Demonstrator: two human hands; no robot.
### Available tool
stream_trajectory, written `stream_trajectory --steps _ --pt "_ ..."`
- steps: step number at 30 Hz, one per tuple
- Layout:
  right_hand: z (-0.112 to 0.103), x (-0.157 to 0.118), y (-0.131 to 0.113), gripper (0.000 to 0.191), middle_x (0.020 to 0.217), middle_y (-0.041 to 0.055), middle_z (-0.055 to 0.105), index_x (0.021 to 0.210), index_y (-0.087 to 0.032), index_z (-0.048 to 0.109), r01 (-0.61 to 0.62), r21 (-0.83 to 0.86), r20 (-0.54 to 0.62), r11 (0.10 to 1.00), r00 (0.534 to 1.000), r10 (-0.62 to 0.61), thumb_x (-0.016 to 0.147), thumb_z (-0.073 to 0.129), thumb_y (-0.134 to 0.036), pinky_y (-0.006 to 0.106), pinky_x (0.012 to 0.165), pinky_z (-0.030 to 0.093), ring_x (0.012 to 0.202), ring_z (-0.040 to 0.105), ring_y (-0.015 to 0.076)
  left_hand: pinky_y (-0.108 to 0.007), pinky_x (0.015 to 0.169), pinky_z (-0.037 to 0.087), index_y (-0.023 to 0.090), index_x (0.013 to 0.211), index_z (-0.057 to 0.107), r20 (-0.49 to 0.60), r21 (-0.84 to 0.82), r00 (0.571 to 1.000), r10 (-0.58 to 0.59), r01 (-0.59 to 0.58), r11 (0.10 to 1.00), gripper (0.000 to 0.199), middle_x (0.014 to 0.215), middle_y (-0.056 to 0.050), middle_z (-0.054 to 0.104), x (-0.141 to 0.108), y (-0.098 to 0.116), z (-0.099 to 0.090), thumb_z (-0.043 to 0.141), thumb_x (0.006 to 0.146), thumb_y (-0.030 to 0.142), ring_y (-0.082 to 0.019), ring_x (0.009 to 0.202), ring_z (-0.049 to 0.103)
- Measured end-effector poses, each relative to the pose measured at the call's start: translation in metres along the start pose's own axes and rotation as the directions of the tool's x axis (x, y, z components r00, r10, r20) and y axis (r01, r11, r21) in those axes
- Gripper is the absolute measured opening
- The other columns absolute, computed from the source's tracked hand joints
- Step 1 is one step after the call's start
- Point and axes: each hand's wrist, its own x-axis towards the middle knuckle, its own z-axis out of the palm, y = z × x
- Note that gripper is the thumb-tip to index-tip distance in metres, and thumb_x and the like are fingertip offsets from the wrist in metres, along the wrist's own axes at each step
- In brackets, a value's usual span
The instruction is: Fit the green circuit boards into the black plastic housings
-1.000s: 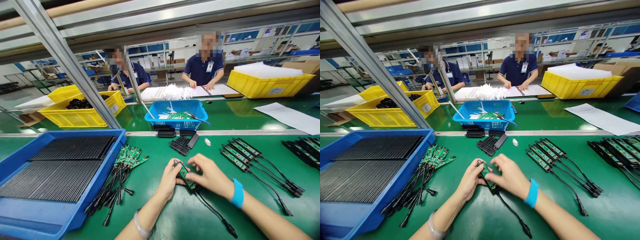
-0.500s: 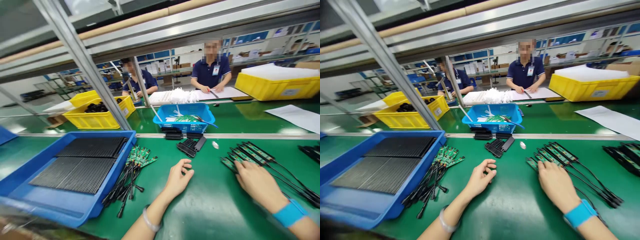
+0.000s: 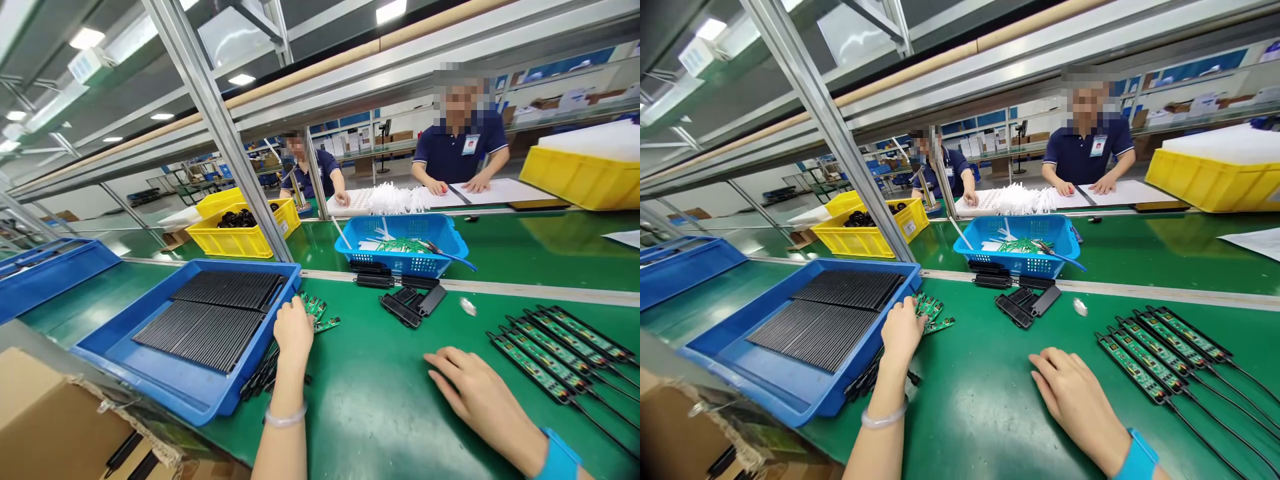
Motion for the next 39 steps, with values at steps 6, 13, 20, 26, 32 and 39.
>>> stream_trajectory --steps 6,13,20,26,32,39 --pt "0.001 -0.008 0.0 0.029 0.091 0.0068 0.063 0.106 -0.022 0.063 -0.072 0.201 0.033 0.977 0.997 0.067 0.096 0.037 -0.032 0.033 0.066 0.048 0.075 0.059 0.0184 -0.041 0.07 0.046 0.014 0.097 0.057 0.062 0.024 0.992 -0.114 0.113 0.993 0.025 0.088 -0.02 0.067 0.008 -0.022 -0.004 0.063 0.076 0.024 -0.037 0.085 0.065" --pt "-0.004 0.0 -0.01 0.032 0.098 0.0077 0.063 0.109 -0.023 0.063 -0.403 0.619 0.328 0.674 0.913 0.244 0.092 0.045 -0.042 0.039 0.079 0.048 0.087 0.06 0.0217 -0.03 0.069 0.047 0.021 0.098 0.051 -0.138 -0.371 0.99 0.021 -0.071 0.926 0.017 0.075 -0.001 0.063 0.003 -0.003 -0.007 0.052 0.081 0.026 -0.018 0.071 0.063" --pt "-0.007 0.006 -0.024 0.073 0.126 0.0076 0.054 0.137 -0.03 0.035 -0.371 0.795 0.522 -0.48 0.822 0.23 0.076 0.065 -0.055 0.041 0.099 0.041 0.111 0.054 0.023 -0.032 0.069 0.054 0.02 0.11 0.051 -0.012 -0.825 0.729 0.684 -0.394 0.406 0.025 0.089 -0.005 0.063 -0.035 0.063 0.029 0.05 0.087 0.028 -0.018 0.078 0.064" --pt "-0.013 0.008 -0.018 0.023 0.076 -0.0017 0.052 0.095 -0.018 0.063 -0.299 0.769 0.585 -0.566 0.686 0.433 0.079 0.07 -0.033 0.014 0.043 0.032 0.05 0.033 0.0021 -0.053 0.105 0.033 0.017 0.131 0.045 -0.155 -0.288 0.641 0.752 -0.757 0.586 0.052 0.143 -0.017 0.037 -0.019 0.086 0.075 0.044 0.081 0.001 -0.031 0.134 0.031" --pt "-0.012 0.006 -0.01 0.024 0.061 -0.0071 0.033 0.093 -0.017 0.062 -0.351 0.763 0.606 -0.543 0.68 0.413 0.076 0.071 -0.031 0.015 0.04 0.013 0.048 0.015 0.0028 -0.046 0.082 0.048 0.015 0.085 0.063 -0.136 -0.264 0.709 0.691 -0.699 0.665 0.015 0.088 -0.01 0.062 -0.013 0.081 0.074 0.05 0.084 0.009 -0.026 0.089 0.058" --pt "-0.012 0.003 -0.009 0.026 0.057 -0.0075 0.028 0.099 -0.018 0.059 -0.375 0.807 0.567 -0.457 0.708 0.42 0.077 0.067 -0.03 0.018 0.043 0.018 0.051 0.019 0.007 -0.043 0.093 0.044 0.02 0.105 0.058 -0.144 -0.376 0.685 0.714 -0.706 0.601 0.028 0.112 -0.009 0.054 -0.02 0.064 0.058 0.064 0.078 0.026 -0.025 0.108 0.051"
